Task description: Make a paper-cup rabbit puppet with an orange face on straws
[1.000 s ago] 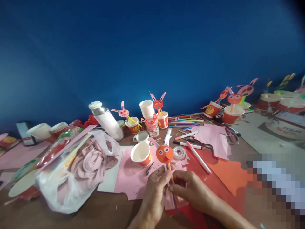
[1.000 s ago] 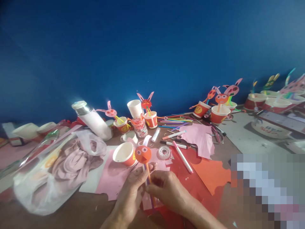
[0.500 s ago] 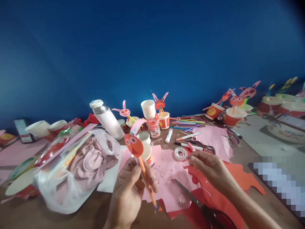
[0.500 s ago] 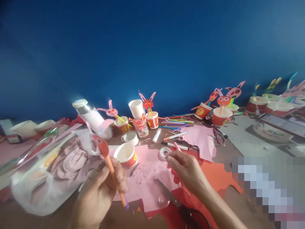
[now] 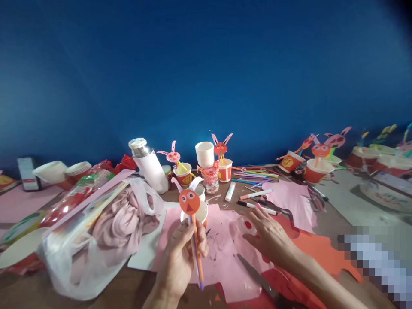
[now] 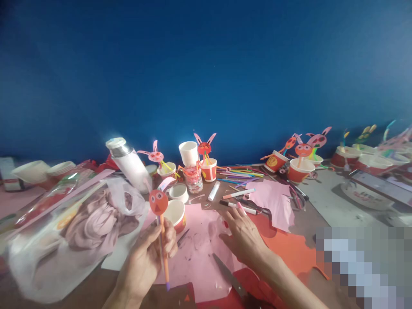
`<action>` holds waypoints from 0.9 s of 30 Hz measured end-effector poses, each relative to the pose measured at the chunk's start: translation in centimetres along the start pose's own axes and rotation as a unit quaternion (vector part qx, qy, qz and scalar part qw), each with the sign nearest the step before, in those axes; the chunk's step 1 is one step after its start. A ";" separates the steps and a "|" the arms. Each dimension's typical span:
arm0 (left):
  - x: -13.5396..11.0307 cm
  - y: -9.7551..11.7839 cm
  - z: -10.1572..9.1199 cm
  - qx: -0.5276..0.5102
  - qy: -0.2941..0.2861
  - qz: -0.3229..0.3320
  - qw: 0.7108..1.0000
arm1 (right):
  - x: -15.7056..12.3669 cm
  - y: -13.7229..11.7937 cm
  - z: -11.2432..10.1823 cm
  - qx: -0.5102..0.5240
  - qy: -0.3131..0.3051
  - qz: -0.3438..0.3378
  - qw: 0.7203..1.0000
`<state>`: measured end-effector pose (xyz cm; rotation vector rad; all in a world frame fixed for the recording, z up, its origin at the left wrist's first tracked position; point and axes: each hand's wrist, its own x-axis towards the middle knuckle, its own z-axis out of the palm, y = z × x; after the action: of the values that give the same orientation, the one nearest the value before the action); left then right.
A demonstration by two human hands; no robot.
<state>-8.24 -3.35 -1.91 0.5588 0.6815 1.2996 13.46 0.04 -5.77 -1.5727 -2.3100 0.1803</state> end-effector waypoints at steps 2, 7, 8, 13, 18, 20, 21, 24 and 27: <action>0.1 -0.1 0.0 -0.001 0.013 -0.007 1.000 | -1.3 0.3 -0.5 0.020 -0.011 -0.021 1.000; 0.3 -0.7 0.2 0.013 0.019 -0.015 1.000 | -3.1 1.1 -0.3 0.052 -0.004 -0.032 0.998; 0.3 -0.8 0.2 0.013 0.020 -0.017 1.000 | -3.1 1.2 -0.1 0.047 0.000 -0.039 0.998; 0.4 -0.3 0.1 -0.010 0.038 -0.002 0.999 | -2.2 1.4 0.0 0.027 0.033 -0.057 0.997; 0.6 0.8 -0.2 -0.036 0.043 0.031 0.998 | -1.4 2.5 0.2 0.014 0.063 0.018 0.998; 0.7 1.1 -0.5 -0.048 0.047 0.041 0.997 | -1.3 3.0 0.7 0.000 0.075 0.021 0.997; 0.8 1.2 -0.7 -0.052 0.048 0.049 0.996 | -1.4 3.2 1.0 -0.002 0.088 0.016 0.996; 0.9 1.3 -1.0 -0.048 0.051 0.062 0.996 | -1.9 3.5 1.4 0.013 0.128 -0.003 0.992; 1.0 1.1 -0.8 -0.031 0.069 0.059 0.995 | -2.2 3.2 0.6 0.079 0.139 0.001 0.987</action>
<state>-9.47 -2.20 -1.82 0.4663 0.7279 1.4767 16.81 -0.69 -7.68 -1.4222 -2.0293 0.1315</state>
